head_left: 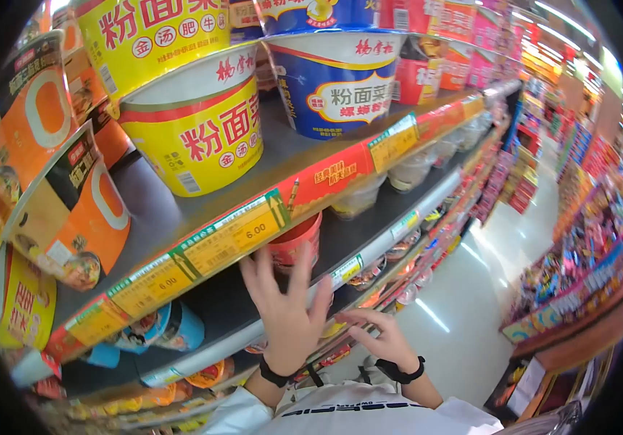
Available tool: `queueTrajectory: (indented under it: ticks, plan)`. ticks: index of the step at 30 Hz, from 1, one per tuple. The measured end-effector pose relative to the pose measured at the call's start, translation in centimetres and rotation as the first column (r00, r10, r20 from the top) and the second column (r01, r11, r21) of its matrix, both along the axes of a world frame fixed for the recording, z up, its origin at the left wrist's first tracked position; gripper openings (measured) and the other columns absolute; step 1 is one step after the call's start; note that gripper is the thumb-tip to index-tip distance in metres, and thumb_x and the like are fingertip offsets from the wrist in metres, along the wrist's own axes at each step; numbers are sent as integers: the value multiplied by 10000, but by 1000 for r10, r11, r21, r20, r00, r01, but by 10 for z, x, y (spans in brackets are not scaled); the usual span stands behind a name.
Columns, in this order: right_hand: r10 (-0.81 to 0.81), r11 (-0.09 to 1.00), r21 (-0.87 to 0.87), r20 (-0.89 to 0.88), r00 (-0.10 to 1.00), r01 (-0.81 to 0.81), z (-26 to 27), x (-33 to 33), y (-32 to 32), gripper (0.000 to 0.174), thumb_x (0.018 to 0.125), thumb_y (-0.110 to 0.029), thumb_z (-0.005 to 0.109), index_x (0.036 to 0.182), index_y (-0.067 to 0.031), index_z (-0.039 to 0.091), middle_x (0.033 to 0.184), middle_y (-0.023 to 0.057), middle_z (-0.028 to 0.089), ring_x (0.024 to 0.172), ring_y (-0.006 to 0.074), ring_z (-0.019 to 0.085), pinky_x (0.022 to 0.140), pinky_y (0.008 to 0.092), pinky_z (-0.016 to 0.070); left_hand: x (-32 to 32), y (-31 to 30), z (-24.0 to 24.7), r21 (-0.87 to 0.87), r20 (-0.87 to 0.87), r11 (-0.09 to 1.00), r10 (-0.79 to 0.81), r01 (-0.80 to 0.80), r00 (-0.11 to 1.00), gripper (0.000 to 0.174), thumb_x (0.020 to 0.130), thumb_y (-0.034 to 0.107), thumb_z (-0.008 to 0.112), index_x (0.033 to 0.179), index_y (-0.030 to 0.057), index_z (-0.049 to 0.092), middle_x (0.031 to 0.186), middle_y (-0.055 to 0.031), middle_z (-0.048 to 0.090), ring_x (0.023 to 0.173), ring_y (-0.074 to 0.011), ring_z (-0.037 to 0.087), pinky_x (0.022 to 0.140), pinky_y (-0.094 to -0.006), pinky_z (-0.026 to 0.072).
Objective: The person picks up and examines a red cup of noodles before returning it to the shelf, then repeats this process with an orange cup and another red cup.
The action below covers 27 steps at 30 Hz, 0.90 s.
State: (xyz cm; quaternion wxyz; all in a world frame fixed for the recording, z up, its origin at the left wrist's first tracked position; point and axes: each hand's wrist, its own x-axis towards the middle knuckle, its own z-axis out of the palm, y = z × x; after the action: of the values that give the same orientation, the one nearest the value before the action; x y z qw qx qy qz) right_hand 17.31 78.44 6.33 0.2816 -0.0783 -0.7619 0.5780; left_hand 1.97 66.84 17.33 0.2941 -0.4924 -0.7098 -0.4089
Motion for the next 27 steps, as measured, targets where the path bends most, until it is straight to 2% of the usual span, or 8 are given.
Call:
queueTrajectory:
  ticks: [4, 7, 13, 16, 18, 21, 24, 27]
  plan:
    - [398, 847, -305, -182, 899, -436, -5, -14, 42, 394, 1036, -80, 551, 1411, 40, 551, 1378, 164, 644, 1178, 253, 678, 1040, 376, 513, 6, 20, -13, 253, 323, 967, -66, -19, 944, 354, 900, 193, 755, 1237, 111, 678, 1581, -304, 302, 1452, -517, 350, 1160, -550, 340]
    - [658, 571, -467, -231, 717, -675, -4, -23, 67, 682, 1085, -495, 397, 1532, 21, 375, 1447, 197, 575, 1238, 292, 638, 1040, 435, 525, 33, -2, -57, 368, 195, 924, 36, -107, 980, 219, 950, 254, 699, 1037, 60, 644, 1527, -271, 354, 1428, -506, 389, 1152, -560, 355]
    - [749, 450, -701, -40, 661, -553, -8, -32, 43, 1071, 908, -845, 312, 1585, -15, 303, 1534, 182, 468, 1362, 321, 533, 1069, 470, 505, 133, -43, -126, 427, 438, 819, 184, -383, 880, 455, 1066, 490, 493, 1105, 54, 618, 1250, -180, 507, 1276, -380, 540, 1073, -485, 423]
    - [686, 677, -313, -62, 725, -666, -18, -38, 11, 1030, 938, -815, 347, 1568, 0, 358, 1569, 205, 429, 1446, 322, 439, 1160, 468, 398, 162, -67, -142, 563, 603, 741, -67, -365, 795, 603, 1062, 575, 439, 1304, 31, 534, 1298, -166, 523, 1281, -300, 534, 1056, -430, 428]
    - [779, 420, -250, -395, 488, -872, 21, -40, -19, 786, 1039, -617, 461, 1490, 26, 498, 1626, 236, 363, 1545, 383, 264, 1236, 503, 228, 178, -86, -147, 552, 672, 709, -68, -438, 737, 721, 1057, 600, 426, 1455, 1, 376, 1403, -166, 494, 1297, -245, 514, 1080, -411, 416]
    - [939, 317, 304, -237, 251, -899, 6, -50, -56, 530, 1022, -276, 560, 1455, 29, 536, 1697, 254, 174, 1569, 429, 187, 1256, 512, 146, 207, -121, -129, 515, 735, 663, -16, -543, 677, 682, 1052, 529, 511, 1511, 59, 329, 1468, -203, 447, 1322, -294, 500, 1111, -456, 400]
    - [858, 276, -217, -384, 342, -936, 20, -27, -140, 886, 956, -409, 700, 1610, -3, 263, 1700, 230, 177, 1583, 388, 141, 1260, 518, 142, 220, -178, -134, 584, 496, 675, 143, -451, 857, 647, 1018, 465, 606, 1520, 145, 351, 1510, -237, 401, 1357, -380, 483, 1117, -518, 408]
    - [973, -52, -402, -226, 45, -914, -7, -30, -180, 1148, 866, -427, 822, 1639, -5, 87, 1673, 185, 260, 1557, 310, 237, 1260, 469, 179, 249, -238, -135, 425, 354, 698, 458, -576, 816, 816, 798, 347, 891, 1471, 215, 448, 1536, -269, 374, 1409, -472, 427, 1114, -558, 429]
